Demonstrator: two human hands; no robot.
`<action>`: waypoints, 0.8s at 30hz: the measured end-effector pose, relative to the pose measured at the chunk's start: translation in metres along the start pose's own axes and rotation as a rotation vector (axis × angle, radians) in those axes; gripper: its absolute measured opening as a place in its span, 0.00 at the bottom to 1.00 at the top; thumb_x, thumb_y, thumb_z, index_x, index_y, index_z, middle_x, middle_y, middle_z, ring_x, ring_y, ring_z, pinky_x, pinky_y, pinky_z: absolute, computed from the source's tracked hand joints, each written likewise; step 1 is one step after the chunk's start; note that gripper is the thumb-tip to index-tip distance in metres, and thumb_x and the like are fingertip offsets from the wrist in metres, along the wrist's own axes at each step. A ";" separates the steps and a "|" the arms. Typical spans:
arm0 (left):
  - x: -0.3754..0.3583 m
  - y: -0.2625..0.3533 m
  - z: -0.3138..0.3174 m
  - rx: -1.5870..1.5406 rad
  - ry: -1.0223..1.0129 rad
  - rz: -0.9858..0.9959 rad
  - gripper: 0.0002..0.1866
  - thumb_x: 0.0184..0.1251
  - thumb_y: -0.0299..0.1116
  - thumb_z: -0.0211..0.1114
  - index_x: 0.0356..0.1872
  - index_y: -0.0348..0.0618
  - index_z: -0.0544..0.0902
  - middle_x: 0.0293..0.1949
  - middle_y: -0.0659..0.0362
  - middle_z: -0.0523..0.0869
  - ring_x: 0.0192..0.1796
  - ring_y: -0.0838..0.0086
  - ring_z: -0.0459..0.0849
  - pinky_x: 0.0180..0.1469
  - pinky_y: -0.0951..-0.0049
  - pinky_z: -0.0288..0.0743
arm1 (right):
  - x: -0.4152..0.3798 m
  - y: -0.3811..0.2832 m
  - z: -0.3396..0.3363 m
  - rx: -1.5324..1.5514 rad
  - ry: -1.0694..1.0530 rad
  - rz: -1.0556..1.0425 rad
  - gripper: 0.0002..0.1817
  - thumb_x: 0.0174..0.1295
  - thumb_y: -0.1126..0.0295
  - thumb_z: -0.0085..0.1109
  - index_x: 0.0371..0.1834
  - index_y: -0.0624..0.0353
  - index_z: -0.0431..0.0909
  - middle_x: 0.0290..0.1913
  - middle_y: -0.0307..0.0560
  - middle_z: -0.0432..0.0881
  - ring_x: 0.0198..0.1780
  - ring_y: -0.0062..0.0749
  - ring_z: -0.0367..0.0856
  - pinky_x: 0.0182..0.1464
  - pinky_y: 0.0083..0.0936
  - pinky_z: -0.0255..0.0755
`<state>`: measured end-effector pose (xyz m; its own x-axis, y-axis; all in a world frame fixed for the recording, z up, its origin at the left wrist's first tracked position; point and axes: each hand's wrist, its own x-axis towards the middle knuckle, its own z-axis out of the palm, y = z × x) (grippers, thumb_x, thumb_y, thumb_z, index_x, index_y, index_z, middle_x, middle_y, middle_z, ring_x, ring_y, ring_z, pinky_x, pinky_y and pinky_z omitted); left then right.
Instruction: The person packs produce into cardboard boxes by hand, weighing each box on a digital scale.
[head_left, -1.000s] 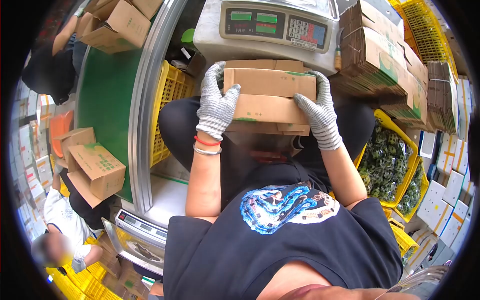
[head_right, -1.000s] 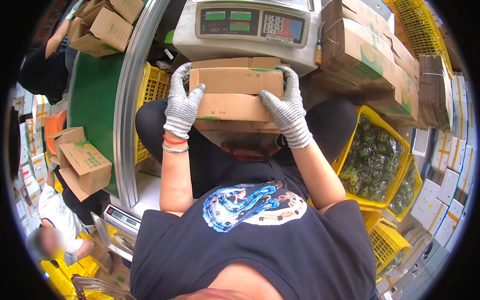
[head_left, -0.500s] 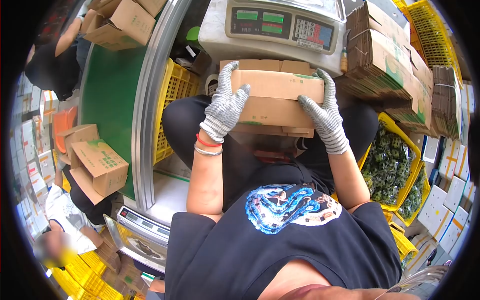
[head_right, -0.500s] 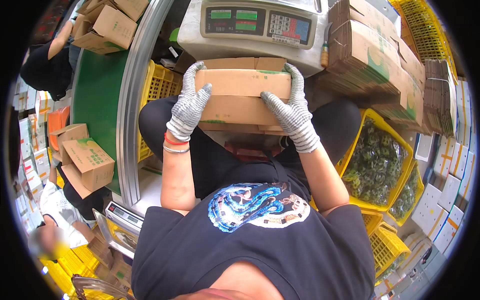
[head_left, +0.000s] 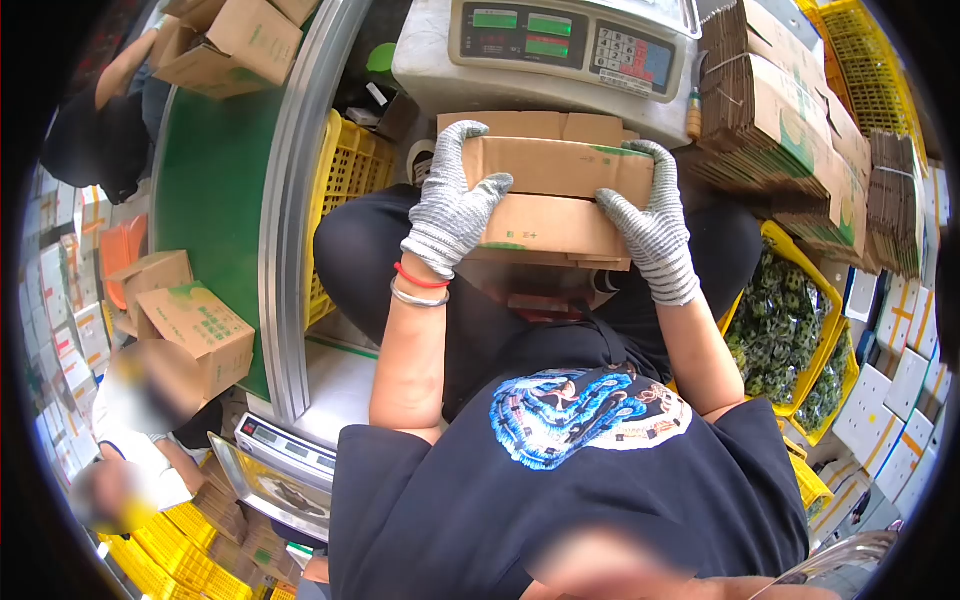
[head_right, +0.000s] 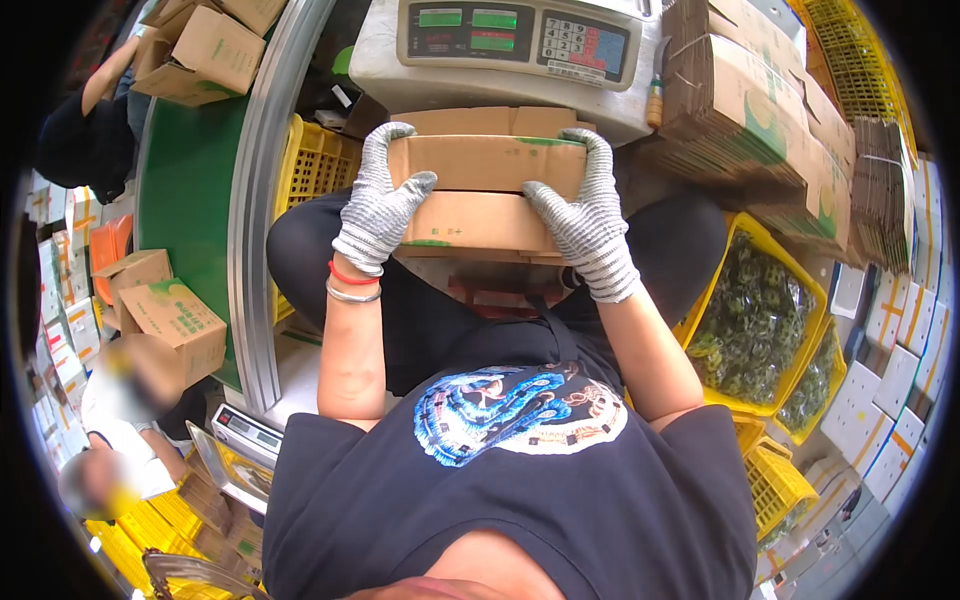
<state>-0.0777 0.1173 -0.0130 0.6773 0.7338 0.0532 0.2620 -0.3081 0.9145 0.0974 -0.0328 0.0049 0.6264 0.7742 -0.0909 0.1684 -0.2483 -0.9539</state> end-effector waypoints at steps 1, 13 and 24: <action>0.000 0.000 0.000 0.009 0.008 0.011 0.29 0.55 0.26 0.68 0.58 0.41 0.67 0.54 0.54 0.73 0.58 0.66 0.71 0.63 0.68 0.65 | -0.001 0.001 -0.001 -0.072 0.023 -0.032 0.33 0.48 0.74 0.66 0.58 0.58 0.63 0.50 0.52 0.72 0.53 0.36 0.73 0.56 0.30 0.69; 0.006 0.047 0.036 0.703 -0.187 0.422 0.29 0.55 0.34 0.61 0.63 0.58 0.72 0.63 0.51 0.70 0.71 0.52 0.59 0.72 0.43 0.41 | 0.002 0.033 -0.009 -0.141 -0.024 -0.212 0.34 0.51 0.74 0.65 0.62 0.62 0.61 0.57 0.51 0.68 0.60 0.37 0.66 0.64 0.33 0.59; 0.008 0.034 0.038 0.516 -0.088 0.461 0.36 0.49 0.53 0.63 0.63 0.56 0.72 0.64 0.46 0.68 0.71 0.51 0.58 0.72 0.44 0.39 | 0.013 0.034 -0.002 -0.029 -0.003 -0.142 0.34 0.56 0.67 0.66 0.63 0.66 0.61 0.60 0.52 0.68 0.59 0.36 0.67 0.62 0.31 0.63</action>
<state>-0.0375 0.0897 0.0029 0.8454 0.4137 0.3380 0.2124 -0.8409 0.4978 0.1130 -0.0325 -0.0281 0.5922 0.8046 0.0436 0.2769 -0.1524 -0.9487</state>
